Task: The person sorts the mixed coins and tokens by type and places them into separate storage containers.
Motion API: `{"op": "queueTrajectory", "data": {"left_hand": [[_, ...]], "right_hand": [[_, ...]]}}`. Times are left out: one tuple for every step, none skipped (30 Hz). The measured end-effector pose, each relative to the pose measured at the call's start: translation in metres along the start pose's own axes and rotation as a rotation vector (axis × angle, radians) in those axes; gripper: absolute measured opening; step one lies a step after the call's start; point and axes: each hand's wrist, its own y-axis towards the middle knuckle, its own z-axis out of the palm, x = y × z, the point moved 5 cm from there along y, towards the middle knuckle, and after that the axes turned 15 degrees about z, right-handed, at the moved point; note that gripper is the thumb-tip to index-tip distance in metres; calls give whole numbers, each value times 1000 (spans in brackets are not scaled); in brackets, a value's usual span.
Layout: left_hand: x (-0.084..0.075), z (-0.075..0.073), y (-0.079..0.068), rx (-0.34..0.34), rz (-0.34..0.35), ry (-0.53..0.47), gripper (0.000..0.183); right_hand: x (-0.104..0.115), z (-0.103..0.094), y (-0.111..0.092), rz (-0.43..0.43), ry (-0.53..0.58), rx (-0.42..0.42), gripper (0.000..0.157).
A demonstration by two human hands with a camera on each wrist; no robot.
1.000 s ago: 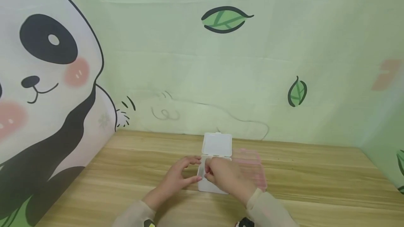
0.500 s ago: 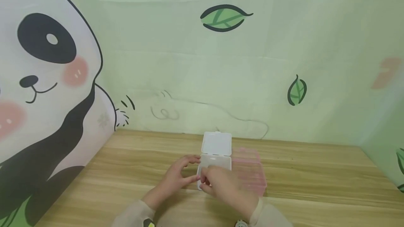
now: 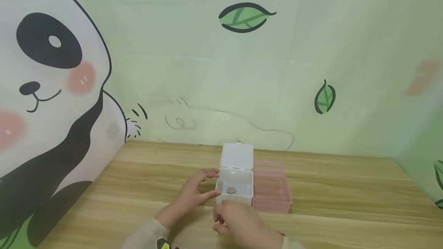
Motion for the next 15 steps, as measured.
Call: {"op": "queueTrajectory", "data": {"left_hand": [[0, 0, 0, 1, -3, -1, 39], [0, 0, 1, 2, -6, -5, 39], [-1, -1, 1, 1, -7, -7, 39], [-1, -1, 1, 1, -8, -8, 39], [-1, -1, 1, 2, -9, -7, 40], [-1, -1, 1, 3, -11, -5, 40], [-1, -1, 1, 4, -15, -4, 40], [-2, -1, 1, 5, -18, -5, 40], [-2, -1, 1, 6, -22, -5, 40], [-2, -2, 0, 7, -26, -6, 40], [-2, -2, 0, 7, -28, -7, 40], [-2, -2, 0, 7, -29, -8, 40], [-2, -2, 0, 7, -29, -10, 41], [-3, -2, 1, 7, -28, -11, 41], [-3, -2, 1, 8, -25, -8, 41]], "right_hand": [[1, 1, -2, -10, 3, 6, 14], [1, 3, -4, -16, 4, 13, 13], [2, 5, -5, -18, 8, 27, 13], [2, 7, -6, -19, 9, 39, 12], [3, 8, -7, -27, 7, 45, 12], [4, 9, -8, -28, 11, 58, 11], [4, 11, -8, -21, 14, 75, 11], [5, 13, -8, -11, 21, 96, 10], [6, 15, -8, -4, 28, 116, 9], [6, 17, -9, 1, 29, 128, 9], [7, 20, -9, 5, 28, 144, 8], [7, 23, -9, 19, 29, 163, 8], [7, 25, -10, 34, 32, 182, 7], [7, 28, -11, 32, 26, 188, 6], [7, 30, -11, 31, 15, 193, 7]]}}
